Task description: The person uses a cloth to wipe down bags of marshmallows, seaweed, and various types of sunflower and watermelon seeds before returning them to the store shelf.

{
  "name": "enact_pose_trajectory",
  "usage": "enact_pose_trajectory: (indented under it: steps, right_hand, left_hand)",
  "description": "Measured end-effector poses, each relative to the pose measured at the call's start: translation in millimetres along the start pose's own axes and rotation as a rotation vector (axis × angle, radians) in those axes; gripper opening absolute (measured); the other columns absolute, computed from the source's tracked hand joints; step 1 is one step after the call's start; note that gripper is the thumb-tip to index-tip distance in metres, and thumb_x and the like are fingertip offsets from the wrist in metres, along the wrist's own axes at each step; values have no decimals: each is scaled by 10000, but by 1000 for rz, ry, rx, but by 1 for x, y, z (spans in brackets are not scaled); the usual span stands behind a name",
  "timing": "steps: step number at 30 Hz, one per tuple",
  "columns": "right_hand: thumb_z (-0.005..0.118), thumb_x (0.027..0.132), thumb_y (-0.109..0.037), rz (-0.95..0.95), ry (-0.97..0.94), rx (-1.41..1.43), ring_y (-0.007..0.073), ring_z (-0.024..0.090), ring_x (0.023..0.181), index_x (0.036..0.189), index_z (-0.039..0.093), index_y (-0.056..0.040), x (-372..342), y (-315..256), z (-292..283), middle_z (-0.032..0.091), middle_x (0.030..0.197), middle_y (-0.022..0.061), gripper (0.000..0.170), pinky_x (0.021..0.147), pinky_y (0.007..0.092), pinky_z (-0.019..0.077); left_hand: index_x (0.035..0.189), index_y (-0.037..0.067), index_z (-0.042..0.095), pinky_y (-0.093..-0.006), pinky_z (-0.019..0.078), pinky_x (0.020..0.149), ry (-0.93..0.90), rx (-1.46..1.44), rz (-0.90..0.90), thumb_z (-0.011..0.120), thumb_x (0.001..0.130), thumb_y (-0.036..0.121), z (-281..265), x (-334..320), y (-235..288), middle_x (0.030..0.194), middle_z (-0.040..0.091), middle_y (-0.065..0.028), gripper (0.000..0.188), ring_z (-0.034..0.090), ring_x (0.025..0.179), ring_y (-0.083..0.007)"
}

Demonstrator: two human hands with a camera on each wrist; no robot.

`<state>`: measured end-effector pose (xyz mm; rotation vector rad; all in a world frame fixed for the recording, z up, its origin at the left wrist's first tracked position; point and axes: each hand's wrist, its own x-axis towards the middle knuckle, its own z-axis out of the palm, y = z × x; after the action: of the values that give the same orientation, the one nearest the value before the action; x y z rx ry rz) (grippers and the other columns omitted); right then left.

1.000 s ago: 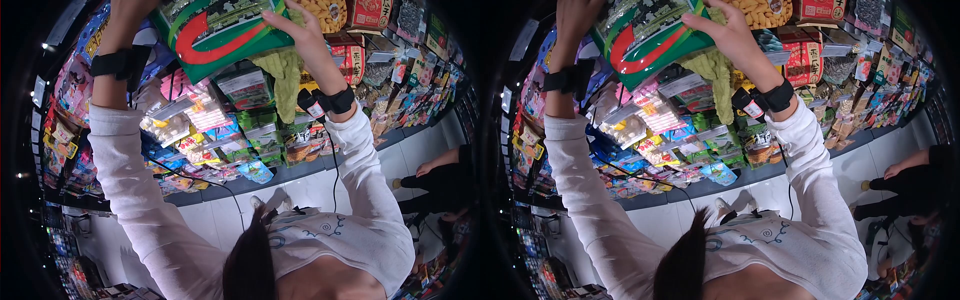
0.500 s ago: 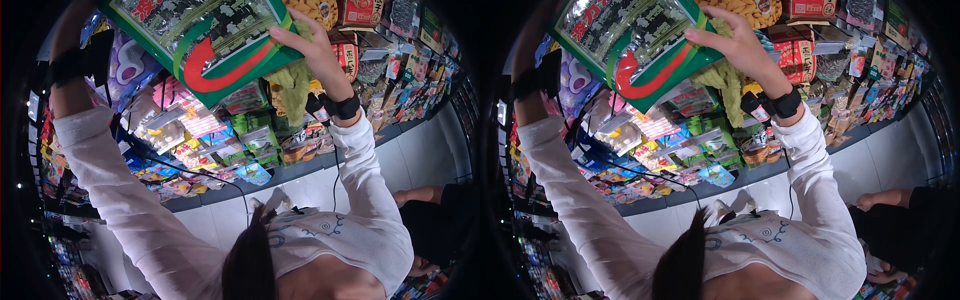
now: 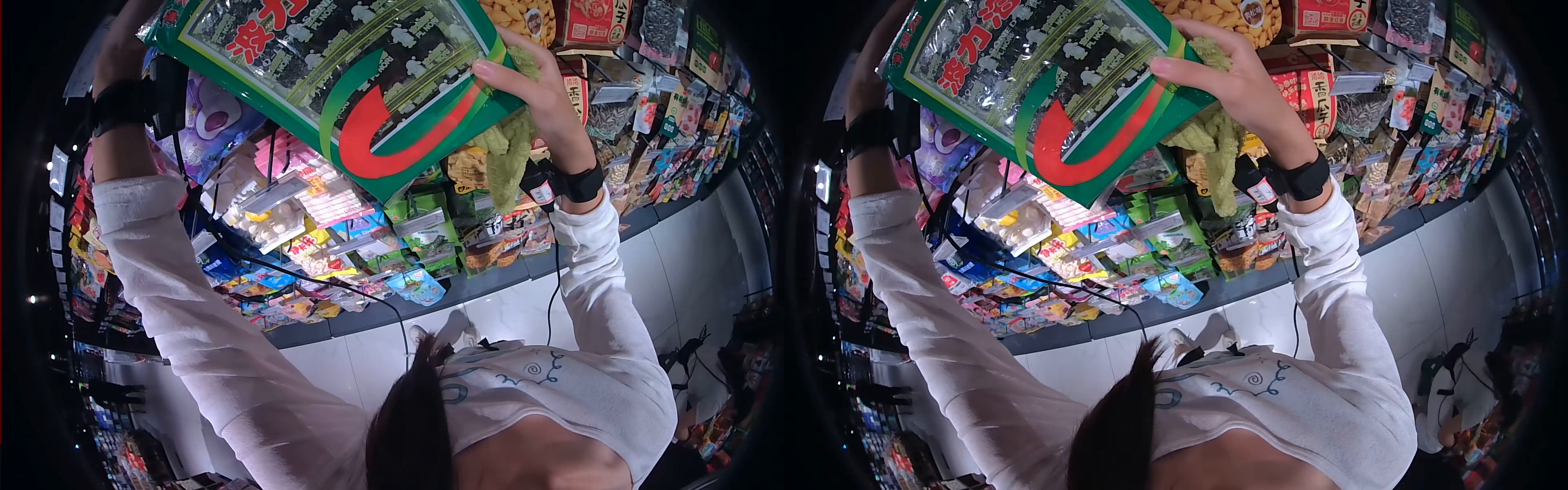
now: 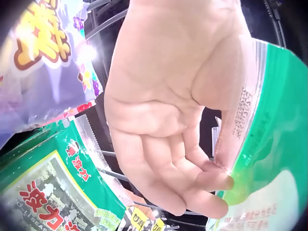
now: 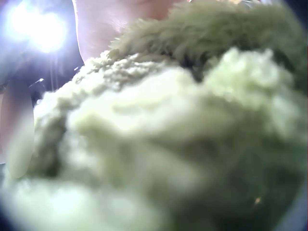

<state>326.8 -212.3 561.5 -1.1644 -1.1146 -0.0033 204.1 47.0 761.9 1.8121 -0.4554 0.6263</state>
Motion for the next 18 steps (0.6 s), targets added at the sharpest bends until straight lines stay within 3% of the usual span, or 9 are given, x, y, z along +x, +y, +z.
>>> enact_pose_trajectory:
  steps: [3,5,12,18]
  right_hand:
    - [672,774,-193,-20,7,-33,123,578,939,1187,508,27,-1,3,-7,623,1011,77,495,857,250,426]
    - [672,771,-192,63,37,69,127,586,930,1198,497,27,-5,3,-7,628,1001,80,511,849,253,434]
    - [666,773,-209,122,0,120,123,598,893,1197,499,18,-14,21,-26,637,975,78,509,828,248,445]
    - [641,802,-178,132,20,83,117,579,877,1178,516,-8,2,-5,-9,609,993,54,431,790,246,448]
  left_hand:
    - [969,-44,602,-237,528,680,10,-114,-76,554,852,135,-10,2,-4,922,646,-121,220,635,767,-160]
    - [990,-53,585,-242,529,700,12,-88,-38,541,847,104,-16,7,-11,925,642,-128,217,634,774,-167]
    - [1014,-23,591,-242,490,754,-37,303,84,586,843,157,-1,14,-12,943,633,-88,248,607,825,-141]
    - [1043,-7,591,-246,463,793,-23,449,157,613,844,189,4,19,-8,967,626,-63,280,589,868,-126]
